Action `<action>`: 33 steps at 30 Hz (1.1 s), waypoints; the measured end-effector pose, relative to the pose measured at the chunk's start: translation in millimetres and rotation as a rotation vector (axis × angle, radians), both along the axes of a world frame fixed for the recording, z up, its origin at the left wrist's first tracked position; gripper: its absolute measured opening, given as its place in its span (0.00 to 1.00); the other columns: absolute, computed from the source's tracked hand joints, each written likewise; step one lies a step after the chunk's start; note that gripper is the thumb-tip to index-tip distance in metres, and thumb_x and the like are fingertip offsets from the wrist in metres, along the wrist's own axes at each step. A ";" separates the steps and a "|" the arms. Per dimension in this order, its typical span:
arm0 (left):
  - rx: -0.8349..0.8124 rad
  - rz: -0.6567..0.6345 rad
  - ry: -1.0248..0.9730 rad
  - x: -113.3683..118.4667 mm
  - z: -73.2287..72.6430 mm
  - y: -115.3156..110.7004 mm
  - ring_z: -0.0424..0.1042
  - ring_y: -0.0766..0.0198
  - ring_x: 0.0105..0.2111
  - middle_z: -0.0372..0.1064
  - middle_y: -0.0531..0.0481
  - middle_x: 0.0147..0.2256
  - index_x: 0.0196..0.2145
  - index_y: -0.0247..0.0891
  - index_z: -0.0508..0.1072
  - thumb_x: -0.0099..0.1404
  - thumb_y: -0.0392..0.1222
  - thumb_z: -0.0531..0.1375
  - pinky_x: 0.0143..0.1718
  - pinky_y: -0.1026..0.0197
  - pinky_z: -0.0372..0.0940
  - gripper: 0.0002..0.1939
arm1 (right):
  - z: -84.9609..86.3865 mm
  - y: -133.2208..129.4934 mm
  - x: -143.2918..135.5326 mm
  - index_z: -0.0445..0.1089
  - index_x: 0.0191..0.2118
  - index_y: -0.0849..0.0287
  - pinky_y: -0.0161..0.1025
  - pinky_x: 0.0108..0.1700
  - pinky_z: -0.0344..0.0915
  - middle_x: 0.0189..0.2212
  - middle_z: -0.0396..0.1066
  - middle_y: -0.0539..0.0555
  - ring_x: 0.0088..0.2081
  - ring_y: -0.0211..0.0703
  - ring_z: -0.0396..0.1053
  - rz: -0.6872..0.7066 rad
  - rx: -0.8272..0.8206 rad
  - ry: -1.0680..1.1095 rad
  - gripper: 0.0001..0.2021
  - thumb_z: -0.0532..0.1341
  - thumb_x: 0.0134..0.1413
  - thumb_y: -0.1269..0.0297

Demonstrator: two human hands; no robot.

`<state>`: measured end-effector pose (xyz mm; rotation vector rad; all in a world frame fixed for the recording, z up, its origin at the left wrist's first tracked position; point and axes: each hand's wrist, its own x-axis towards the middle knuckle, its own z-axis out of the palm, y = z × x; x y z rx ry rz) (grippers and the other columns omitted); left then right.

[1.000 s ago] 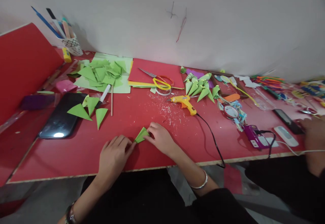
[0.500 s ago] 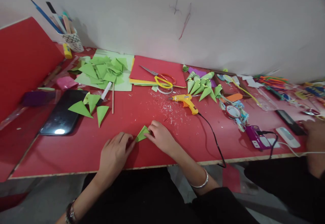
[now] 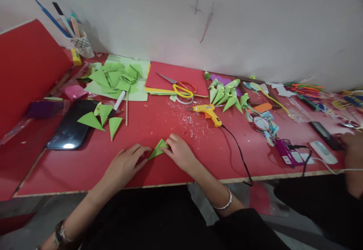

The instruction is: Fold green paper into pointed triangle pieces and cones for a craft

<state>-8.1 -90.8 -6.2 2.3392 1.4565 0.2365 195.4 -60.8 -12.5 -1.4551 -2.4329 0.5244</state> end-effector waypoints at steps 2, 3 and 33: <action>-0.019 -0.104 -0.001 -3.9 0.5 9.3 0.67 0.62 0.36 0.65 0.48 0.40 0.49 0.43 0.62 0.62 0.41 0.50 0.36 0.61 0.61 0.16 | 0.7 -0.5 -0.8 0.63 0.27 0.61 0.35 0.33 0.57 0.28 0.62 0.52 0.31 0.38 0.60 -0.004 0.005 -0.018 0.10 0.55 0.55 0.61; -0.028 -0.155 -0.003 -5.4 1.0 14.2 0.67 0.63 0.36 0.64 0.47 0.40 0.51 0.44 0.61 0.62 0.41 0.51 0.35 0.62 0.61 0.18 | 1.2 -0.8 -1.3 0.62 0.27 0.61 0.35 0.33 0.57 0.28 0.62 0.52 0.31 0.38 0.60 -0.006 0.007 -0.026 0.09 0.55 0.55 0.61; -0.010 -0.293 -0.015 -9.3 3.8 33.1 0.62 0.59 0.43 0.60 0.48 0.43 0.51 0.57 0.62 0.59 0.42 0.54 0.43 0.56 0.59 0.21 | 6.0 -11.8 2.3 0.60 0.39 0.59 0.44 0.40 0.57 0.36 0.62 0.57 0.39 0.50 0.60 -0.265 0.101 -0.049 0.16 0.59 0.43 0.58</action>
